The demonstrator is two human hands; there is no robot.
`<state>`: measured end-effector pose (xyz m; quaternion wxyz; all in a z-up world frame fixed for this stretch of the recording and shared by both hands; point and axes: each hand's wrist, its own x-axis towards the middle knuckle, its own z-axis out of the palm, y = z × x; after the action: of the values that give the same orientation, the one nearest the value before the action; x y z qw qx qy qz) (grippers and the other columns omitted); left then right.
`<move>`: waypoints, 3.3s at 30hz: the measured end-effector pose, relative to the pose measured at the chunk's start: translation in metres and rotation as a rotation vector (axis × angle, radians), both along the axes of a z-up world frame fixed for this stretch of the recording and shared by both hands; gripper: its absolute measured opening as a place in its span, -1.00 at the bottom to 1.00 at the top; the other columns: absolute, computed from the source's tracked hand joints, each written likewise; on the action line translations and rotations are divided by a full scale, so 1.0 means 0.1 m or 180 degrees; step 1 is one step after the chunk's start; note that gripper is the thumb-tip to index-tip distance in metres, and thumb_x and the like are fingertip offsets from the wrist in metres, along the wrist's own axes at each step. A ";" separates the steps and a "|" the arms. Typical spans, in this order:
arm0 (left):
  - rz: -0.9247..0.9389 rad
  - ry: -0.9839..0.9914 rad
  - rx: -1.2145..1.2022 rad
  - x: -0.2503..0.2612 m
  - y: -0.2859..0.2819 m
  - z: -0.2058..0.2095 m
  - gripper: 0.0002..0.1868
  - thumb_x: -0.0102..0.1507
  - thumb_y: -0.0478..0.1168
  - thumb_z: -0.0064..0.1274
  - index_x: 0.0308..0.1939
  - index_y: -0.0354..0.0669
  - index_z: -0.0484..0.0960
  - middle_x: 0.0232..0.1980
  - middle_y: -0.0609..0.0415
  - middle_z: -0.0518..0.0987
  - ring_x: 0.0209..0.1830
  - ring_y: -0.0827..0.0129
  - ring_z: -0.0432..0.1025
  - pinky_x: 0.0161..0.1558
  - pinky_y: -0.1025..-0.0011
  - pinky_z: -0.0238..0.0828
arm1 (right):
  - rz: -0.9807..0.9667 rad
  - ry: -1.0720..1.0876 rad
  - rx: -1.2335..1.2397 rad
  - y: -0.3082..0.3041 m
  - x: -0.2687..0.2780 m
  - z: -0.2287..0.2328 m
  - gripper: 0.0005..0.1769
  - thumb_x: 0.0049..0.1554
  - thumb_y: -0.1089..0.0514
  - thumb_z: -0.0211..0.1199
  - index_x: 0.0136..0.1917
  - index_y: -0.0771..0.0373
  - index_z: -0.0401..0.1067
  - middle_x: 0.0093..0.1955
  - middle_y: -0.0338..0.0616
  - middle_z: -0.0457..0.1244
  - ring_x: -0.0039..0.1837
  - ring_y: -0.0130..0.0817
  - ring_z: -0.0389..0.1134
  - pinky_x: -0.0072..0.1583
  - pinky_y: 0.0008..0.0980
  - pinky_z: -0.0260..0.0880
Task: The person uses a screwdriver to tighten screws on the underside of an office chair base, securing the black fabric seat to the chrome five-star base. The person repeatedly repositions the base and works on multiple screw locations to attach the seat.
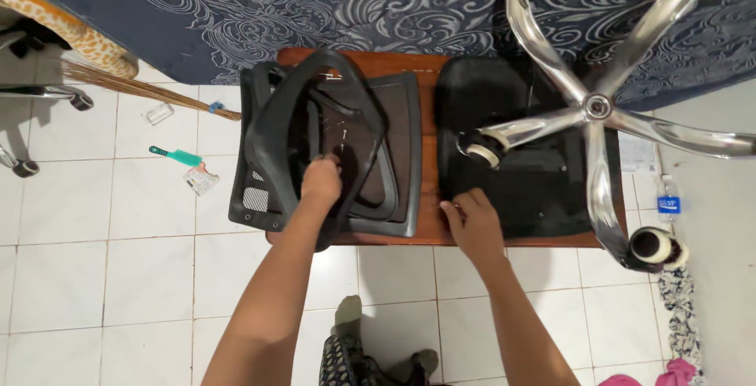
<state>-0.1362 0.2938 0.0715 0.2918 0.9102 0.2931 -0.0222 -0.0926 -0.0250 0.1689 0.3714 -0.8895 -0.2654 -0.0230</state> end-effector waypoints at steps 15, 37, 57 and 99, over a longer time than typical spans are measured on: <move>-0.0430 0.1051 0.0665 0.82 0.30 -1.28 -0.65 0.36 -0.32 -0.11 0.23 -0.30 0.48 0.30 -0.25 0.44 0.15 -0.09 0.50 0.08 0.16 0.52 | 0.0075 0.0504 0.0233 0.74 0.05 -0.33 -0.80 0.13 0.21 0.37 -0.19 0.36 0.42 -0.20 -0.04 0.22 -0.31 -0.21 0.27 -0.27 -0.28 0.27; -0.0219 -0.1375 -0.3065 -0.66 -0.36 1.81 -0.83 0.27 -0.36 0.14 -0.05 -0.28 0.69 -0.22 0.14 0.67 -0.21 0.53 0.51 -0.09 0.55 0.44 | -0.0204 0.2349 0.2092 -0.22 -0.52 0.61 -0.66 0.35 0.07 0.02 -0.20 0.26 0.39 -0.33 -0.28 0.25 -0.26 -0.55 0.20 -0.16 -0.51 0.23; -0.1627 -0.1938 -0.2218 -1.83 -2.42 5.13 -0.78 0.23 -0.33 0.20 -0.05 -0.30 0.76 -0.16 0.14 0.72 -0.13 0.53 0.51 0.00 0.51 0.46 | 0.0142 0.1015 0.3248 -1.80 -1.45 3.51 -0.73 0.34 0.10 0.11 -0.10 0.35 0.42 -0.30 -0.25 0.23 -0.29 -0.54 0.22 -0.22 -0.52 0.25; -0.1758 -0.2428 -0.0935 -1.13 -2.07 5.35 -0.81 0.17 -0.32 0.26 -0.13 -0.19 0.79 -0.19 0.02 0.76 -0.26 0.43 0.62 -0.18 0.48 0.51 | -0.0125 -0.0266 0.1732 -1.51 -1.18 4.07 -0.70 0.29 0.08 0.15 -0.16 0.33 0.50 -0.43 -0.27 0.31 -0.40 -0.60 0.31 -0.31 -0.56 0.29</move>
<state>-0.2490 0.0867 0.6068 0.4868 0.8464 -0.0931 0.1951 -0.2110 -0.1759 0.5760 0.5848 -0.7603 -0.2472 -0.1373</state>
